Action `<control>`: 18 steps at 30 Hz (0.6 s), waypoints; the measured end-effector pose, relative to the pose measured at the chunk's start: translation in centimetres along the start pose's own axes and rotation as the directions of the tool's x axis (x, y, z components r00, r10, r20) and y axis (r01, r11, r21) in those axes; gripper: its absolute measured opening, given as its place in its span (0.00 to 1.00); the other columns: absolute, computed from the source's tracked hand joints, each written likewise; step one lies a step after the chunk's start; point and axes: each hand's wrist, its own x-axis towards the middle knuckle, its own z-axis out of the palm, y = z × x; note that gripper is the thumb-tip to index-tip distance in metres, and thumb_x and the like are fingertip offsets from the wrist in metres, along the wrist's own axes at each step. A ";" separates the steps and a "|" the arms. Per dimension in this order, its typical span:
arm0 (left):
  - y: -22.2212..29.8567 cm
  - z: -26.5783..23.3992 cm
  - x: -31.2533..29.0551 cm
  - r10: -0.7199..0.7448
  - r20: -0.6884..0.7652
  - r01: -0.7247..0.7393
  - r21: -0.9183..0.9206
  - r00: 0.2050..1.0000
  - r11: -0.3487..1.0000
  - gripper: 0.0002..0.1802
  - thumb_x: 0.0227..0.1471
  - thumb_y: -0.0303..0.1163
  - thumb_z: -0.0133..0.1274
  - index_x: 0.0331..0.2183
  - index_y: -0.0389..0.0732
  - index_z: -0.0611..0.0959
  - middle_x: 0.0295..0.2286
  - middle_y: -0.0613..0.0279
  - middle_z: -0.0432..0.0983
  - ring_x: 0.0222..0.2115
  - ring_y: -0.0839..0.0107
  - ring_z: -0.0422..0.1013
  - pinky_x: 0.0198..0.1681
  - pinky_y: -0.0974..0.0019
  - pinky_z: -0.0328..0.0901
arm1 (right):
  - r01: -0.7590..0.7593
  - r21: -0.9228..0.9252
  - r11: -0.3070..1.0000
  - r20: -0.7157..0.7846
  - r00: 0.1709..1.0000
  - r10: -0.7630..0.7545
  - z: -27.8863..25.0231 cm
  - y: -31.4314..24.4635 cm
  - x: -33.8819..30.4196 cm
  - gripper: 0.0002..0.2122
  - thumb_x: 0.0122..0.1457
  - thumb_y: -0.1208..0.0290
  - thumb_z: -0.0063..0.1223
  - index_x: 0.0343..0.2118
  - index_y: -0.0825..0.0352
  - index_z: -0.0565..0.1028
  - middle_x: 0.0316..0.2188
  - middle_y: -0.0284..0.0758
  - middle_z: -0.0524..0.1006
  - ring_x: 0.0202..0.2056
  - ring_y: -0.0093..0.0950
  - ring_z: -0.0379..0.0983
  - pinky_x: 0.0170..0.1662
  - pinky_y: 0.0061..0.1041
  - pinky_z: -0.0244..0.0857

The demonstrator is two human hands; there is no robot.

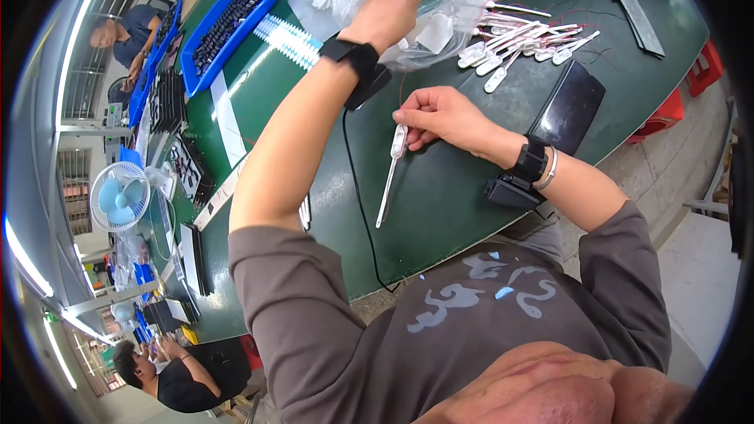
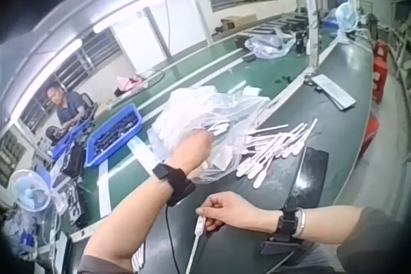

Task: Assembling and inspecting long white plastic components at a factory workstation.

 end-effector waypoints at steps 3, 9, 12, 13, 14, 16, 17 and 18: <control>-0.1 1.6 2.6 -0.071 0.103 0.066 0.051 0.992 0.996 0.13 0.53 0.31 0.49 0.38 0.38 0.84 0.31 0.47 0.79 0.31 0.50 0.76 0.36 0.55 0.69 | 0.004 0.000 1.000 0.004 1.000 -0.004 0.1 -0.1 0.2 0.10 0.61 0.64 0.56 0.32 0.67 0.74 0.25 0.30 0.78 0.25 0.17 0.75 0.32 0.15 0.72; -1.2 3.3 4.4 -0.231 0.181 0.245 -0.059 0.956 0.968 0.17 0.49 0.37 0.52 0.38 0.38 0.84 0.30 0.43 0.79 0.34 0.56 0.77 0.40 0.55 0.69 | 0.035 0.014 0.999 0.043 0.998 -0.035 0.1 0.2 0.6 0.10 0.60 0.64 0.57 0.32 0.67 0.74 0.25 0.29 0.77 0.25 0.17 0.75 0.31 0.14 0.71; -1.3 3.5 4.8 -0.315 0.187 0.342 -0.133 0.931 0.930 0.20 0.46 0.41 0.54 0.38 0.38 0.85 0.31 0.40 0.79 0.36 0.59 0.78 0.43 0.54 0.68 | 0.013 -0.013 1.000 0.021 1.000 -0.013 0.1 0.0 0.7 0.10 0.60 0.64 0.57 0.32 0.67 0.74 0.25 0.29 0.77 0.26 0.17 0.75 0.32 0.14 0.72; -0.4 2.6 5.1 -0.325 0.191 0.353 -0.135 0.926 0.926 0.20 0.46 0.41 0.54 0.38 0.38 0.85 0.31 0.40 0.79 0.36 0.59 0.78 0.43 0.54 0.68 | 0.021 -0.038 0.999 -0.005 1.000 -0.022 -0.2 -0.1 0.7 0.10 0.60 0.64 0.57 0.32 0.67 0.74 0.25 0.29 0.76 0.26 0.17 0.75 0.32 0.14 0.72; 0.7 1.8 5.3 -0.386 0.209 0.418 -0.144 0.899 0.897 0.19 0.45 0.41 0.54 0.36 0.37 0.85 0.30 0.40 0.79 0.34 0.57 0.78 0.41 0.55 0.68 | 0.013 -0.040 0.999 0.002 1.000 -0.013 -0.2 -0.1 0.8 0.10 0.60 0.64 0.57 0.32 0.67 0.74 0.25 0.29 0.76 0.26 0.17 0.75 0.32 0.14 0.72; 2.9 -0.1 5.2 -0.494 0.238 0.535 -0.161 0.836 0.829 0.18 0.45 0.41 0.54 0.31 0.35 0.84 0.30 0.41 0.79 0.30 0.53 0.77 0.36 0.57 0.69 | 0.013 -0.059 0.998 -0.007 1.000 -0.013 -0.3 -0.1 0.7 0.10 0.60 0.64 0.57 0.32 0.68 0.74 0.25 0.29 0.76 0.26 0.17 0.75 0.33 0.14 0.72; 2.8 -0.8 4.3 -0.501 0.238 0.542 -0.160 0.832 0.825 0.18 0.45 0.41 0.54 0.31 0.35 0.84 0.30 0.41 0.79 0.30 0.53 0.77 0.36 0.57 0.69 | 0.013 -0.067 0.998 -0.008 1.000 -0.014 -0.1 -0.1 0.6 0.11 0.60 0.64 0.57 0.32 0.68 0.74 0.26 0.29 0.76 0.26 0.17 0.75 0.34 0.15 0.72; 2.3 -1.6 3.4 -0.387 0.108 0.394 -0.431 0.916 0.812 0.17 0.46 0.39 0.54 0.30 0.34 0.84 0.28 0.42 0.79 0.29 0.53 0.77 0.35 0.59 0.68 | 0.011 -0.069 0.998 -0.002 1.000 -0.011 0.1 -0.2 0.6 0.11 0.60 0.64 0.57 0.32 0.68 0.74 0.26 0.29 0.76 0.26 0.17 0.75 0.34 0.15 0.72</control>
